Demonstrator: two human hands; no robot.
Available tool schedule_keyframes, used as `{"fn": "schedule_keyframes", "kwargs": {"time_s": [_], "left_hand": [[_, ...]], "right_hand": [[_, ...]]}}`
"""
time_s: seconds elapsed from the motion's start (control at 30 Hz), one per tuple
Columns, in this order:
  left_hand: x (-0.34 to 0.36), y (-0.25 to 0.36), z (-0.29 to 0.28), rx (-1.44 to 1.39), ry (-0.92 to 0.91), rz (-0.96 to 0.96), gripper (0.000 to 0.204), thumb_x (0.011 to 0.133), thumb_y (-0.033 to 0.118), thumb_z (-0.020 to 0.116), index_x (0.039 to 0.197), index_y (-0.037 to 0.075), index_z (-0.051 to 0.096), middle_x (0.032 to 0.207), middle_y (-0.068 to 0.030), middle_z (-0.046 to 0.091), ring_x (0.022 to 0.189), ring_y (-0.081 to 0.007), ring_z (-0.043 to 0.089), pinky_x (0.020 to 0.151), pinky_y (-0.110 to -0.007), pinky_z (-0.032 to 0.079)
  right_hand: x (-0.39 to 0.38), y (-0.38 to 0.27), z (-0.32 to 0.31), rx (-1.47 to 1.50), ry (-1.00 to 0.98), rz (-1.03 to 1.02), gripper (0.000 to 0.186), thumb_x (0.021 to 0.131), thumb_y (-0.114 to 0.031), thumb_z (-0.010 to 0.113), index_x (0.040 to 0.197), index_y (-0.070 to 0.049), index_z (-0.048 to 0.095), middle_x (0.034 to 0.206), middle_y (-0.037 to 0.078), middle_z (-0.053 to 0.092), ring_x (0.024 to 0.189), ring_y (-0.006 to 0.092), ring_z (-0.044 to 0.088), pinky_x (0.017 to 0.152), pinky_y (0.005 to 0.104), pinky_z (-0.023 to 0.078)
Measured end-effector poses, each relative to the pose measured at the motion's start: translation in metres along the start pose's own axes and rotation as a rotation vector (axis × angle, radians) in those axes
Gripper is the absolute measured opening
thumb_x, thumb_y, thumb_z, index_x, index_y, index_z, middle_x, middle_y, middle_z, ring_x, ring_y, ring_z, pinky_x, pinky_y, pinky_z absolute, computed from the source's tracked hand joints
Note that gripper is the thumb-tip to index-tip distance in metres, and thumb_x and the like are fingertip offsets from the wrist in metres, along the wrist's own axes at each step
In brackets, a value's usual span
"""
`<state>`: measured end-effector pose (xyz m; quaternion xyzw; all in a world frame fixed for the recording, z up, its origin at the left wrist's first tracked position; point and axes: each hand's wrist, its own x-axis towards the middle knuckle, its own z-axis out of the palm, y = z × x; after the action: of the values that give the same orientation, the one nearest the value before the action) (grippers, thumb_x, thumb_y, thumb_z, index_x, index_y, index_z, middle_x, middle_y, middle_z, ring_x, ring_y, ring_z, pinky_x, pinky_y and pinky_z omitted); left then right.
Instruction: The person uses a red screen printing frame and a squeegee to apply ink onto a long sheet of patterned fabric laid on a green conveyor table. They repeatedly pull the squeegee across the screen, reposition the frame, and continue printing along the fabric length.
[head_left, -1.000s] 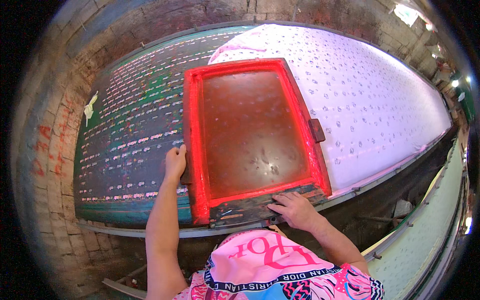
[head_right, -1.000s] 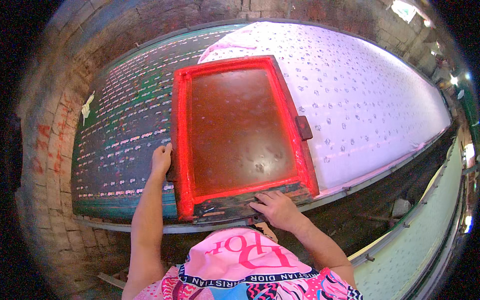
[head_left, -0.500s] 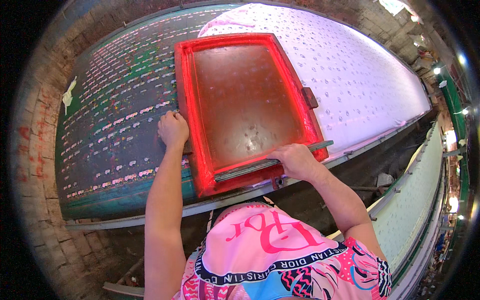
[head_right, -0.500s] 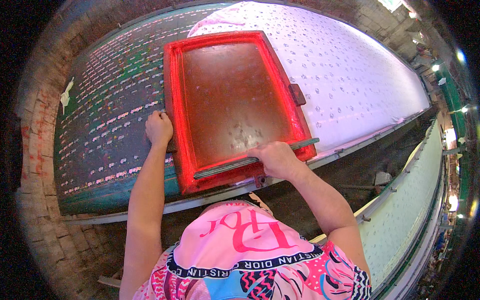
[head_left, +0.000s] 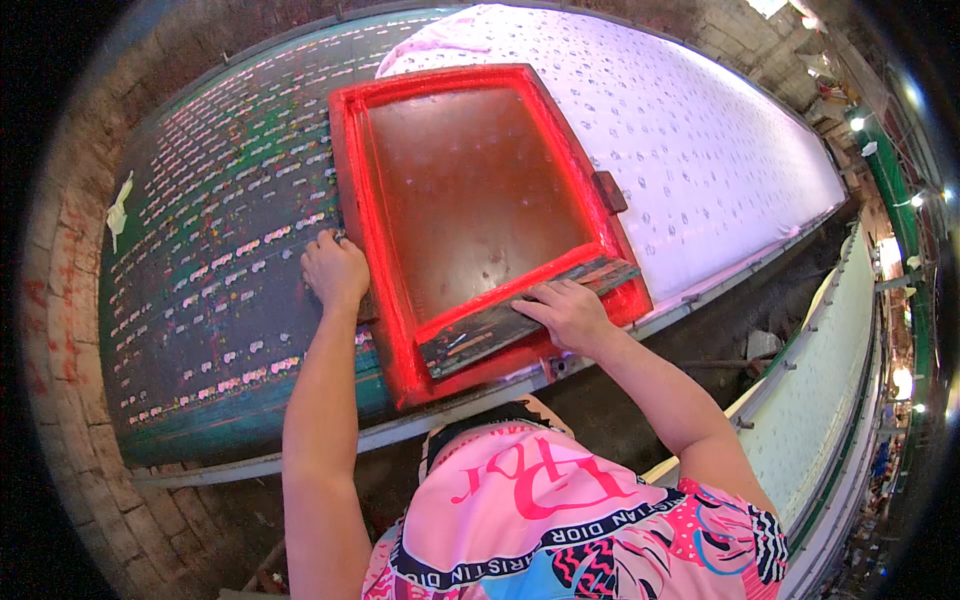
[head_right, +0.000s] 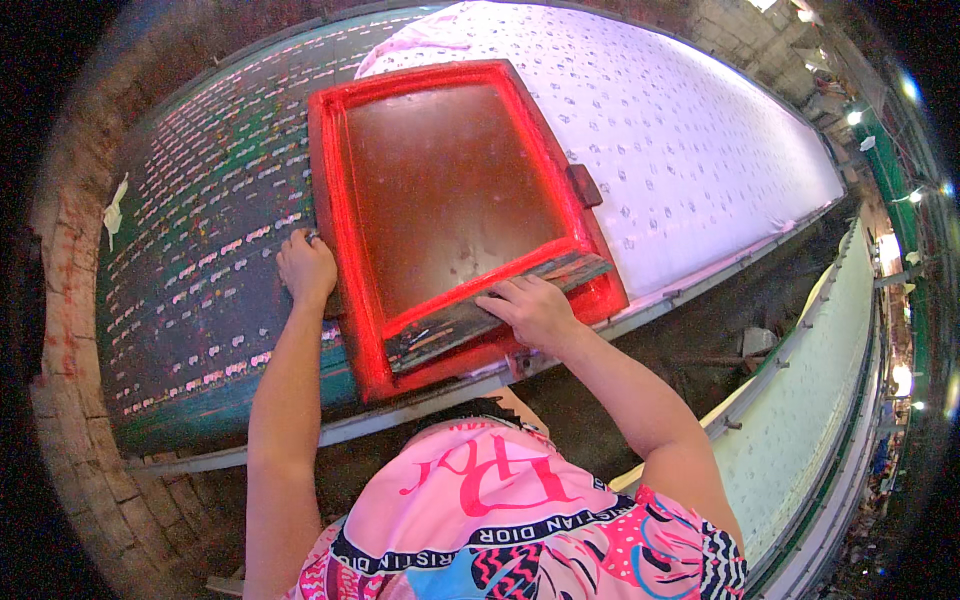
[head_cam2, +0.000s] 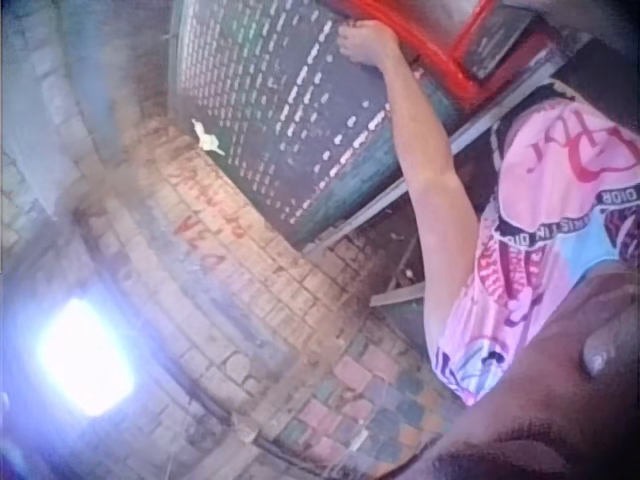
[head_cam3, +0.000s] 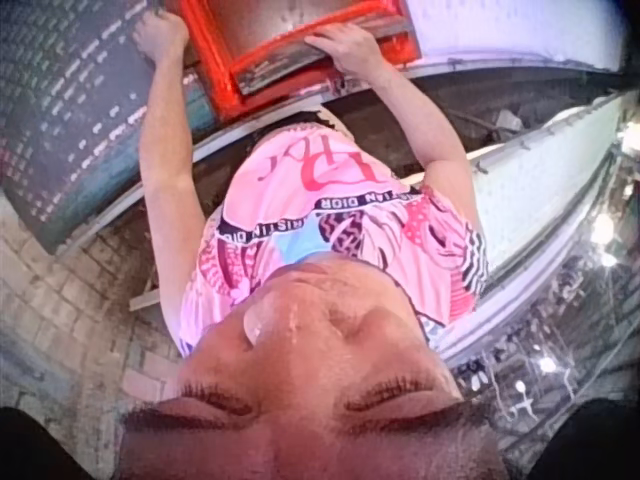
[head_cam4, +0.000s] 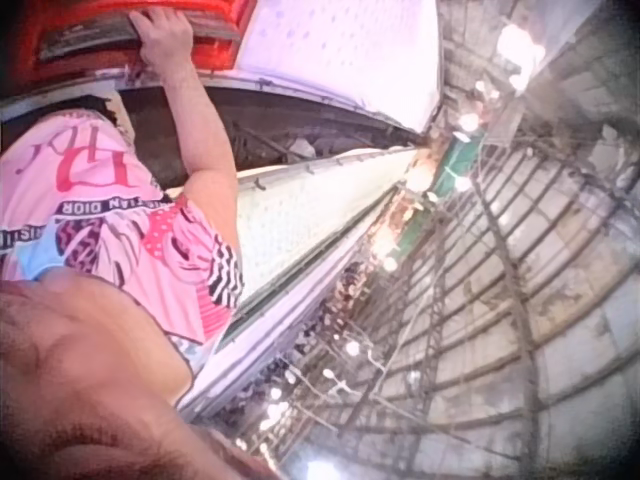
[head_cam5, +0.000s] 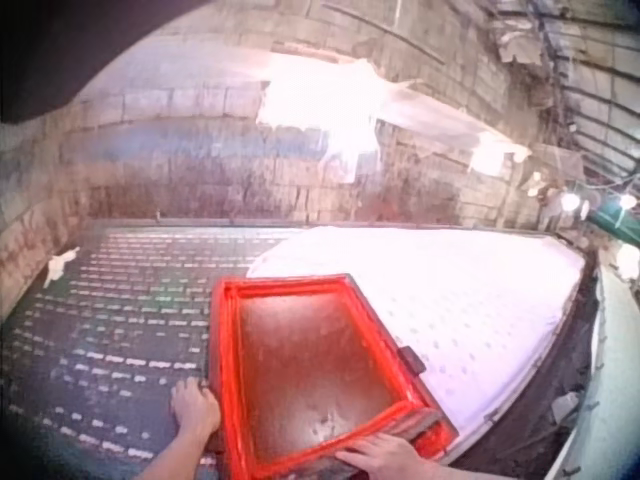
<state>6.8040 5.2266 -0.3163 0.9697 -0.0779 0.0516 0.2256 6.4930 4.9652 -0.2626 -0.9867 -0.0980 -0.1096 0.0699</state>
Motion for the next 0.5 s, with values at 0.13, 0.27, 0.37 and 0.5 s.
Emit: {"fn": "schedule_keyframes", "kwargs": {"time_s": [0.13,0.27,0.37,0.5], "left_hand": [[-0.001,0.005,-0.001,-0.035,-0.005,-0.014,0.039,0.103,0.024,0.063,0.137,0.006,0.067,0.137,-0.0237,0.065,0.132,-0.0438,0.059,0.110,-0.059,0.047],[-0.002,0.001,-0.003,-0.037,0.051,-0.007,0.039,0.101,0.022,0.066,0.135,0.004,0.067,0.134,-0.0236,0.065,0.130,-0.0442,0.059,0.109,-0.059,0.048],[-0.003,-0.003,0.001,-0.038,0.072,0.012,0.039,0.100,0.020,0.068,0.134,0.002,0.067,0.132,-0.0234,0.065,0.128,-0.0443,0.059,0.108,-0.059,0.048],[-0.005,-0.002,0.000,-0.040,0.109,0.009,0.040,0.098,0.018,0.071,0.133,0.000,0.065,0.129,-0.0238,0.064,0.126,-0.0445,0.058,0.108,-0.057,0.047]], "right_hand": [[0.048,0.040,0.014,-0.029,0.016,-0.028,0.042,0.084,-0.010,0.072,0.125,-0.014,0.077,0.116,0.007,0.074,0.109,0.0285,0.073,0.094,0.0438,0.058],[0.117,0.085,0.033,-0.015,0.053,-0.034,0.042,0.082,-0.006,0.071,0.124,-0.014,0.078,0.117,0.009,0.074,0.105,0.0336,0.073,0.092,0.0466,0.059],[0.171,0.122,0.046,-0.011,0.057,-0.001,0.039,0.085,-0.005,0.069,0.122,-0.013,0.078,0.114,0.011,0.075,0.105,0.0348,0.074,0.091,0.0482,0.059],[0.248,0.170,0.058,-0.060,0.033,0.024,0.038,0.087,-0.006,0.068,0.123,-0.014,0.078,0.111,0.013,0.075,0.103,0.0358,0.075,0.089,0.0497,0.061]]}}
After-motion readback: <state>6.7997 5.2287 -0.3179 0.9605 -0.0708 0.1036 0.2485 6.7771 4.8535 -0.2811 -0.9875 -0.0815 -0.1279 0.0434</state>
